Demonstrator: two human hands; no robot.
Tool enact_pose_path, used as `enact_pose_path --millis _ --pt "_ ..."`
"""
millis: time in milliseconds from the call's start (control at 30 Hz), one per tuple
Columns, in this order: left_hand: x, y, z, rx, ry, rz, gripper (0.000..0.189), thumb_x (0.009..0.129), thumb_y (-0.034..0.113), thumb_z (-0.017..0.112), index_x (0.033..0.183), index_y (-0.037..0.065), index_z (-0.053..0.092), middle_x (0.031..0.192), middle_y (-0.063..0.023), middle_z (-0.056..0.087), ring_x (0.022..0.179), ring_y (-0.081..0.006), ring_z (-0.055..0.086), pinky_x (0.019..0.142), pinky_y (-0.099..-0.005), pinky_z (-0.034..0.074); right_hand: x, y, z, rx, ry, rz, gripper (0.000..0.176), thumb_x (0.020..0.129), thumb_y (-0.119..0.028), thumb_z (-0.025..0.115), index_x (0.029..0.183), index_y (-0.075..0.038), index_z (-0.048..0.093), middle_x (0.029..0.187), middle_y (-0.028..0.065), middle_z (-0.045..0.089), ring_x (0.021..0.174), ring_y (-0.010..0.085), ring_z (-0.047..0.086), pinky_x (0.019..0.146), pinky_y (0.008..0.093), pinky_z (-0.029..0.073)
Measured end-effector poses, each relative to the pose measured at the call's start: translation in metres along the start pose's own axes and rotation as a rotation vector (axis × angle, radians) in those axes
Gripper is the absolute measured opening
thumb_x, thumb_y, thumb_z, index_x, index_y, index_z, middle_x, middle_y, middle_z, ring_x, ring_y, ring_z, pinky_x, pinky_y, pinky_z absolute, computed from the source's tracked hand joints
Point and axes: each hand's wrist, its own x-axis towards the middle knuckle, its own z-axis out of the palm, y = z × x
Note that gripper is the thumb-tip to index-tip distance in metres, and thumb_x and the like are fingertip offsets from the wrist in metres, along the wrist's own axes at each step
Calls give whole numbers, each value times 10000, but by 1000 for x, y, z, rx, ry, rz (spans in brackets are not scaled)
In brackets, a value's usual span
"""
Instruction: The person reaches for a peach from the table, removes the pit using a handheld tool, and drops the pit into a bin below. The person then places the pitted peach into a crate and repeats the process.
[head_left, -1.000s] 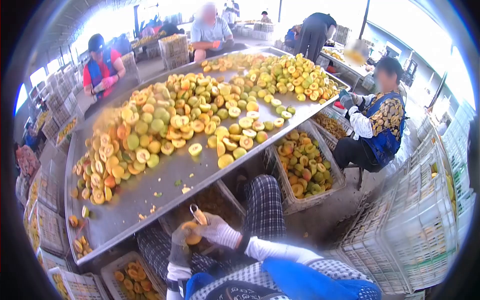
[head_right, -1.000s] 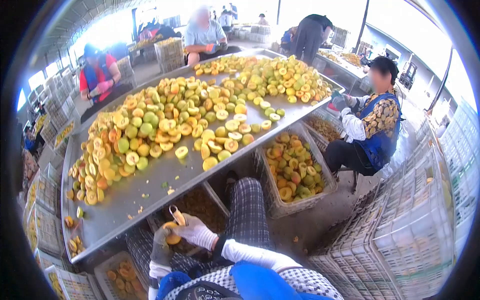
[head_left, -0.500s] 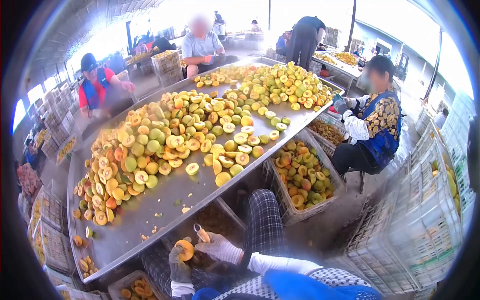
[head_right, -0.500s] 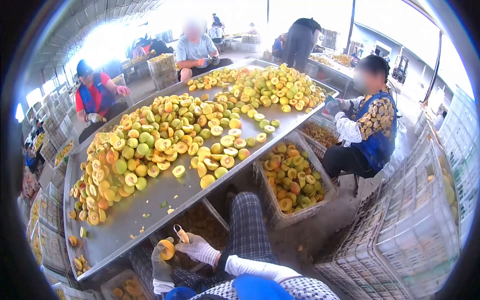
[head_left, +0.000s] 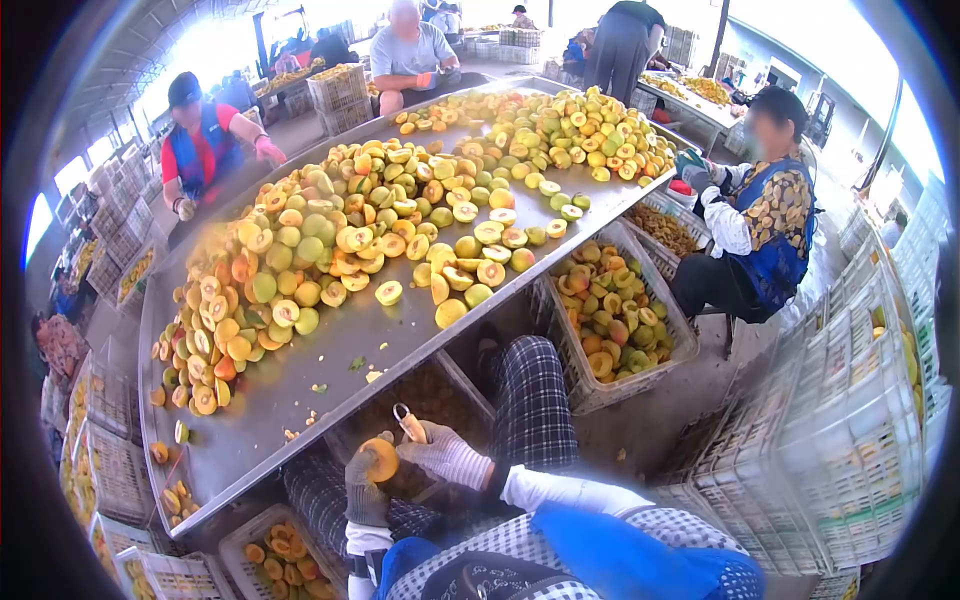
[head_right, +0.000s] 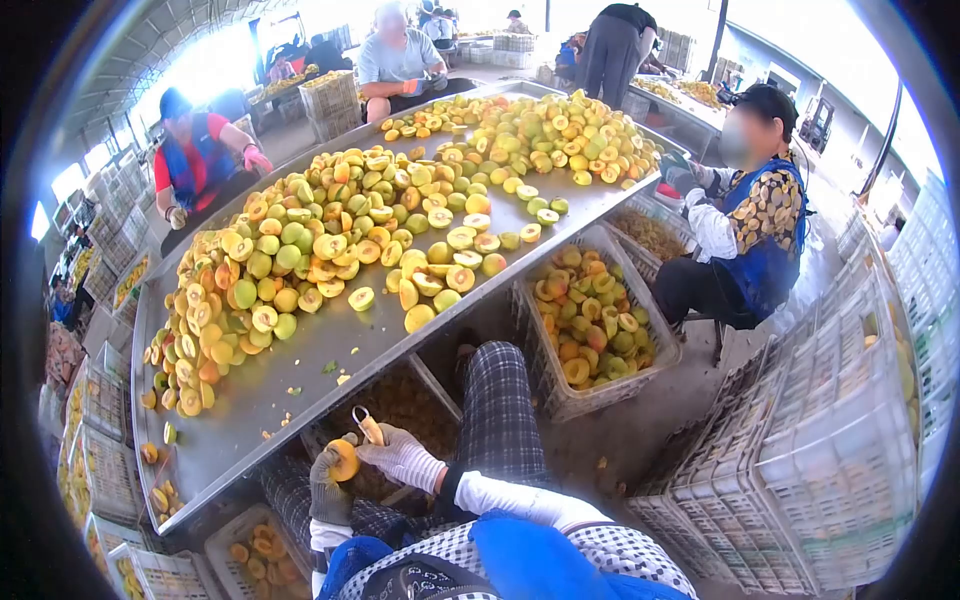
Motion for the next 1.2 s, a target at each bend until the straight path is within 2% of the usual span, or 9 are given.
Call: enact_pose_path --millis 133,267,333,567,633,800,1200 --pt "2 -3 0 -61 4 -36 433 845 263 609 1125 -66 588 1098 -136 623 1028 -232 598 944 -327 467 0 0 0 -13 12 -4 176 859 -232 675 909 -129 542 673 -45 498 529 49 446 469 216 365" --pt "3 -6 0 -67 1 -49 433 859 273 606 1132 -63 589 1102 -135 623 1026 -232 598 940 -326 468 -2 -2 -1 -4 13 2 182 861 -236 674 915 -128 538 673 -42 497 526 50 445 468 215 368" --pt "4 -7 -2 -54 -4 -55 426 872 274 594 1138 -59 591 1104 -132 622 1020 -230 598 939 -324 468 0 1 -3 -26 -9 -2 201 877 -250 642 979 -97 559 692 8 547 532 90 489 474 244 415" --pt "6 -9 -2 -60 -9 -92 412 887 271 570 1139 -54 595 1107 -127 621 1016 -224 598 934 -323 466 2 7 -5 6 12 -61 212 868 -250 658 994 -107 564 691 -9 535 523 73 470 461 239 400" --pt "7 -9 -3 -52 -30 -80 419 887 278 569 1143 -53 593 1118 -128 617 1032 -222 591 940 -325 459 -3 -1 -5 43 -33 13 199 874 -259 655 966 -120 546 684 -32 507 515 60 448 461 220 385" --pt "7 -9 -4 -21 -46 -59 446 887 280 571 1174 -62 568 1164 -141 601 1082 -237 574 979 -337 438 -6 -6 -3 38 -12 2 238 868 -249 666 1037 -108 577 697 -17 532 514 66 450 451 224 373" --pt "13 -16 -15 -105 -73 -74 420 884 246 568 1166 -66 567 1164 -151 604 1096 -247 569 996 -349 429 -7 -7 -3 71 -16 18 231 866 -237 674 1035 -102 594 704 -14 542 517 68 447 455 225 368"
